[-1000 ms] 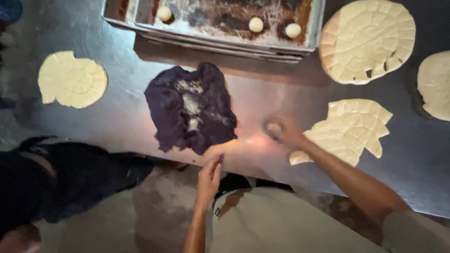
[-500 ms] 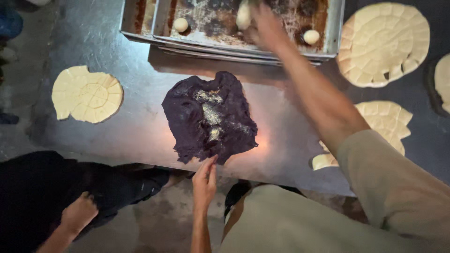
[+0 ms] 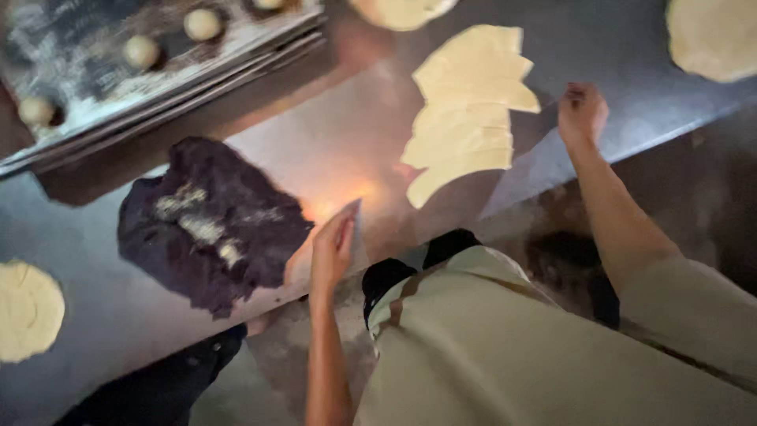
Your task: The person pinches small pieces of dough from a large dark dough mass on a stainless steel table and rolls each piece between the palms into a ball, placing the finished dough balls onto a tray. Flattened dough rounds rest on the table around the work area while another worker portions dough nearby.
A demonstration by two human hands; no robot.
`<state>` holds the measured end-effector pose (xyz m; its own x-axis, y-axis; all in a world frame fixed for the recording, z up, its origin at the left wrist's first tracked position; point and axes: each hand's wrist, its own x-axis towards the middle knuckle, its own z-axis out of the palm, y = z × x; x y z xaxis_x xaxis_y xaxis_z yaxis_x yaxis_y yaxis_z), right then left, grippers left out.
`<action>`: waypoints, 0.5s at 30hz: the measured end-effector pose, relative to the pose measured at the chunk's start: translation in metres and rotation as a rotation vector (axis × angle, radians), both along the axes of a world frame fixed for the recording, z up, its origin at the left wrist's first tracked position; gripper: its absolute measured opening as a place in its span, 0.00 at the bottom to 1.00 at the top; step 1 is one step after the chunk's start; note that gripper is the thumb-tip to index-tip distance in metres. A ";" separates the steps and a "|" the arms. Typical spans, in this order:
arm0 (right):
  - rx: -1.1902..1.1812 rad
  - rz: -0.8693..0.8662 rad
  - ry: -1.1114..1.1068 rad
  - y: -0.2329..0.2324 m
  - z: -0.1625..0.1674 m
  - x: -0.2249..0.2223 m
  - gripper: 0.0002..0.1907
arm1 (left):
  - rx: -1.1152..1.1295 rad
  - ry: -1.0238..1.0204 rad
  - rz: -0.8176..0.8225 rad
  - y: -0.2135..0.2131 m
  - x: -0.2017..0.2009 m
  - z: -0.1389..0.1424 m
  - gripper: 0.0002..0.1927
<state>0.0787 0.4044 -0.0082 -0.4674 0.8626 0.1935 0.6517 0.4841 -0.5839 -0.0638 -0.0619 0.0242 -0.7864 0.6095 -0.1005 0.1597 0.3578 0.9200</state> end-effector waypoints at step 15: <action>-0.485 0.382 -0.162 -0.114 -0.014 0.000 0.23 | -0.129 -0.027 -0.201 0.138 0.061 -0.013 0.15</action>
<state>0.0784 0.2903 -0.0222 -0.7503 0.6009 -0.2757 0.5834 0.4056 -0.7036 -0.0031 0.0762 0.0111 -0.6462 0.7346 -0.2066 0.2162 0.4359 0.8736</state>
